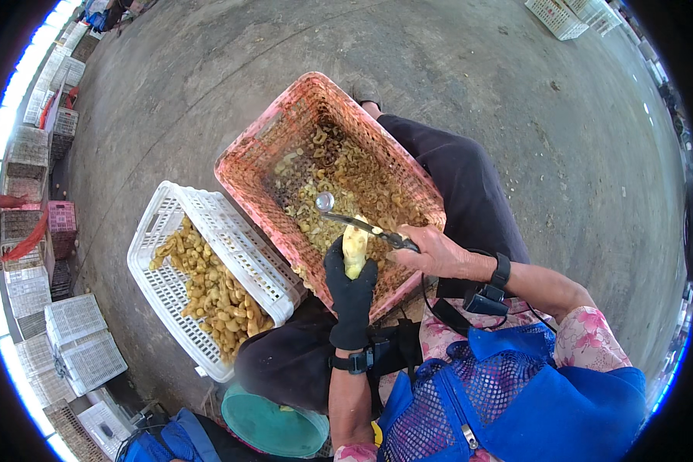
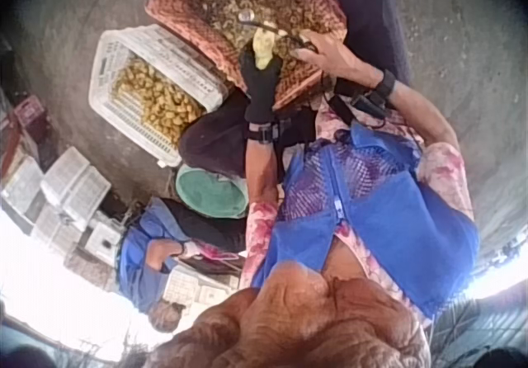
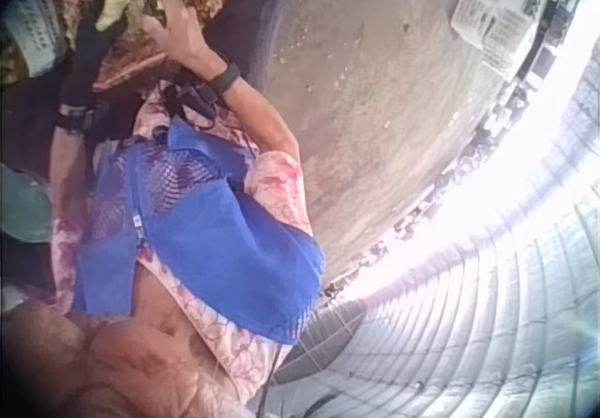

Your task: The person peels small yellow produce items by hand using a small scraping tool over a red crate and then places the peeled items into a white basket.

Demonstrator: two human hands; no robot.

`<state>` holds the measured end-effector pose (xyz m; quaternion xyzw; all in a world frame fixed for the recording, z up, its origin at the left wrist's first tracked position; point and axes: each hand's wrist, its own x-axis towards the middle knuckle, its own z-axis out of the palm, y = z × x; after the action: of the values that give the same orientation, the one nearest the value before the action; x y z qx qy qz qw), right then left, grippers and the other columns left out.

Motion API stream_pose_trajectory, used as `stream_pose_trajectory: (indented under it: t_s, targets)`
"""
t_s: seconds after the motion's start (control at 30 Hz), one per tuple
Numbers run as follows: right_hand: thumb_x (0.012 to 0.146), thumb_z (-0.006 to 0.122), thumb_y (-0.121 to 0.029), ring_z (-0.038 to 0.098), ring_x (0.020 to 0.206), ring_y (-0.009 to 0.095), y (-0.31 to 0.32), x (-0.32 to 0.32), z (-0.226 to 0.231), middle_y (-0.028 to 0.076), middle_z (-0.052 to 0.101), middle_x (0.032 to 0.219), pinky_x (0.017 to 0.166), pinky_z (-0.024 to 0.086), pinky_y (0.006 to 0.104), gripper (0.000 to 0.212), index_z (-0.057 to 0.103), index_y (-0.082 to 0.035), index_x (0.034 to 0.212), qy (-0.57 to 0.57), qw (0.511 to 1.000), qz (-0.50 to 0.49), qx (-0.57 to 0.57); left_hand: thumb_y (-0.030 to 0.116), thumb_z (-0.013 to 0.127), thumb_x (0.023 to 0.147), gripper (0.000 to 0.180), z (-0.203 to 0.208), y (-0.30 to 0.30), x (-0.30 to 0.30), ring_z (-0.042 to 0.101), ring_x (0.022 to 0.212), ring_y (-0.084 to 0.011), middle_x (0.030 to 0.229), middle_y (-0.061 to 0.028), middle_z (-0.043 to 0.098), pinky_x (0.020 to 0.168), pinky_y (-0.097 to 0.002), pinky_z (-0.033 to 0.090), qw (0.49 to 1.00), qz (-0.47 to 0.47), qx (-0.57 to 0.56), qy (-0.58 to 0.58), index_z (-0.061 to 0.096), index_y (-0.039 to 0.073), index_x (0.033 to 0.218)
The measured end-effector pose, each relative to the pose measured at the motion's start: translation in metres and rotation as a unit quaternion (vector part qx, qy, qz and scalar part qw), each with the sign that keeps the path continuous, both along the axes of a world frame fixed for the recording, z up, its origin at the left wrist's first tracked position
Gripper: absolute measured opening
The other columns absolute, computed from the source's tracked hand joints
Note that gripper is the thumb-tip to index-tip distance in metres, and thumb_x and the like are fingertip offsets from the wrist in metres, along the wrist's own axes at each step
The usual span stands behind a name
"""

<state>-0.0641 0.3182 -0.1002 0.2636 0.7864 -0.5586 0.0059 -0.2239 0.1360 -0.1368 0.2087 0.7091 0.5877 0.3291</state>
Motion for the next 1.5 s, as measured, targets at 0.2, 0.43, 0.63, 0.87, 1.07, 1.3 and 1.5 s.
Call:
stream_pose_trajectory:
  t_s: [0.2, 0.43, 0.63, 0.87, 1.07, 1.3, 1.5]
  targets:
    - [0.107, 0.081, -0.04, 0.077, 0.084, 0.053, -0.012, 0.008, 0.034, 0.03, 0.074, 0.085, 0.071, 0.058, 0.0604, 0.043, 0.065, -0.001, 0.12, -0.043, 0.98, 0.057, 0.184, -0.001, 0.085, 0.096, 0.067, -0.012, -0.012, -0.008, 0.069, 0.127, -0.0236, 0.145, -0.0118, 0.066, 0.109, -0.0385, 0.058, 0.999, 0.006, 0.006, -0.032, 0.061, -0.002, 0.158]
    - [0.107, 0.085, -0.033, 0.075, 0.068, 0.046, -0.022, 0.011, 0.03, 0.021, 0.069, 0.073, 0.059, 0.055, 0.0551, 0.039, 0.06, -0.004, 0.113, 0.022, 0.952, 0.077, 0.296, 0.0, 0.087, 0.095, 0.071, -0.012, -0.014, -0.004, 0.069, 0.131, -0.0266, 0.147, -0.0149, 0.065, 0.111, -0.04, 0.058, 1.0, 0.007, -0.024, -0.013, 0.06, -0.005, 0.16]
    - [0.104, 0.085, -0.032, 0.076, 0.067, 0.042, -0.022, 0.012, 0.001, 0.017, 0.073, 0.078, 0.056, 0.056, 0.0538, 0.038, 0.059, -0.006, 0.111, -0.022, 0.925, 0.081, 0.372, 0.004, 0.088, 0.092, 0.071, -0.024, -0.013, -0.003, 0.07, 0.131, -0.0308, 0.145, -0.0174, 0.066, 0.111, -0.0443, 0.058, 0.999, 0.0, -0.033, 0.001, 0.062, -0.004, 0.158]
    - [0.103, 0.084, -0.034, 0.077, 0.069, 0.042, -0.015, 0.001, -0.011, 0.017, 0.074, 0.08, 0.055, 0.057, 0.055, 0.039, 0.058, -0.006, 0.114, -0.058, 0.916, 0.069, 0.392, 0.007, 0.085, 0.091, 0.06, -0.042, -0.011, 0.001, 0.07, 0.116, -0.0225, 0.132, -0.01, 0.072, 0.101, -0.0391, 0.059, 0.998, 0.003, -0.016, 0.054, 0.069, 0.0, 0.148]
    - [0.105, 0.075, -0.03, 0.077, 0.069, 0.048, -0.011, 0.001, 0.001, 0.02, 0.073, 0.073, 0.063, 0.06, 0.0607, 0.032, 0.06, -0.002, 0.11, -0.098, 0.938, 0.078, 0.324, 0.009, 0.085, 0.092, 0.054, -0.037, -0.006, 0.009, 0.068, 0.11, -0.0219, 0.124, -0.0078, 0.071, 0.097, -0.0399, 0.058, 0.999, 0.019, 0.0, 0.046, 0.07, 0.001, 0.143]
    - [0.108, 0.076, -0.03, 0.078, 0.078, 0.052, 0.022, -0.007, -0.044, 0.028, 0.077, 0.082, 0.072, 0.061, 0.0632, 0.033, 0.061, 0.0, 0.112, -0.141, 0.935, 0.042, 0.324, 0.005, 0.085, 0.094, 0.056, -0.002, -0.006, 0.017, 0.07, 0.104, -0.0151, 0.122, -0.0026, 0.073, 0.089, -0.0323, 0.059, 0.987, 0.022, -0.037, -0.152, 0.071, 0.003, 0.148]
    - [0.107, 0.079, -0.037, 0.076, 0.081, 0.054, 0.016, 0.009, -0.025, 0.028, 0.076, 0.085, 0.077, 0.059, 0.0637, 0.041, 0.067, 0.001, 0.115, 0.02, 0.974, -0.056, 0.22, 0.002, 0.09, 0.095, 0.071, -0.002, -0.011, 0.007, 0.071, 0.114, -0.0157, 0.137, -0.0058, 0.072, 0.094, -0.033, 0.062, 0.983, 0.051, 0.086, -0.156, 0.063, 0.001, 0.16]
